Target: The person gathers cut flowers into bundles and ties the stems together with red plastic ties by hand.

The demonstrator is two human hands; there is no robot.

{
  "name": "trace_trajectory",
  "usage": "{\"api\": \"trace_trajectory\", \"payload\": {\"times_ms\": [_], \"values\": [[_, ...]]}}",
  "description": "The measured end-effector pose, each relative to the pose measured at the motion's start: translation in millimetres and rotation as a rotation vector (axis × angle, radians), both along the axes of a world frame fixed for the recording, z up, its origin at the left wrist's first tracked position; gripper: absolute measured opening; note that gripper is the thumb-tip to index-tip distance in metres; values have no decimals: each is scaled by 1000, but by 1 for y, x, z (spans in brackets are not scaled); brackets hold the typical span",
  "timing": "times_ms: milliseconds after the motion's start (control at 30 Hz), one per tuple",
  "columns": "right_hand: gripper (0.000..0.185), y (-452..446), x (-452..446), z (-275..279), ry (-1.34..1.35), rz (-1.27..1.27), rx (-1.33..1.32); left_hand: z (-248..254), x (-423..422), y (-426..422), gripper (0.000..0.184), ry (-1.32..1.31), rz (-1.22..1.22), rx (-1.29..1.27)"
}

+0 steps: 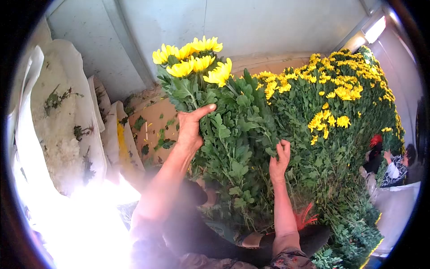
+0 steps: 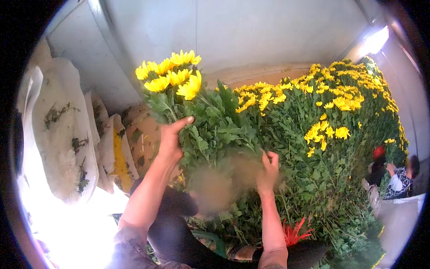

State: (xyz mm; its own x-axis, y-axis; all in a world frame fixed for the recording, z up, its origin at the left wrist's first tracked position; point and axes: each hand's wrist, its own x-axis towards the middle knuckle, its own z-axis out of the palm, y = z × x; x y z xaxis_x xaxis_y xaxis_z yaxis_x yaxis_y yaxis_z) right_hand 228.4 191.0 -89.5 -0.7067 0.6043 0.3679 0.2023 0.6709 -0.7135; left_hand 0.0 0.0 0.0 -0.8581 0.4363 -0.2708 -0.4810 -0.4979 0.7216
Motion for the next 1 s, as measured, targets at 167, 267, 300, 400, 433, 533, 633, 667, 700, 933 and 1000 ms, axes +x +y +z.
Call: {"api": "trace_trajectory", "payload": {"times_ms": [167,267,300,400,433,533,633,667,700,933,1000], "values": [[61,-27,7,-16,-79,-117,99,14,5,-21,39,68,-79,36],[59,-36,12,-18,-113,-138,-64,17,9,-19,36,45,-94,40],[54,-41,13,-12,-197,-81,44,19,9,-21,35,60,-99,51],[45,-52,23,6,-193,29,250,13,7,-20,28,-4,-73,108],[40,-56,22,17,-118,75,344,7,5,-18,26,-22,-78,133],[33,-79,17,59,-133,152,261,6,5,-16,20,9,-19,94],[38,-101,1,64,-318,207,80,-9,1,-15,14,43,-51,96],[41,-106,-4,57,-304,217,-22,-12,0,-13,16,6,-15,134],[44,-108,-8,53,-287,230,-118,-10,-1,-12,17,-28,23,176],[51,-118,9,21,-352,193,-340,-29,-6,-15,35,-57,-45,140],[51,-123,11,21,-413,156,-508,-33,-9,-17,38,-63,-78,196]]}}
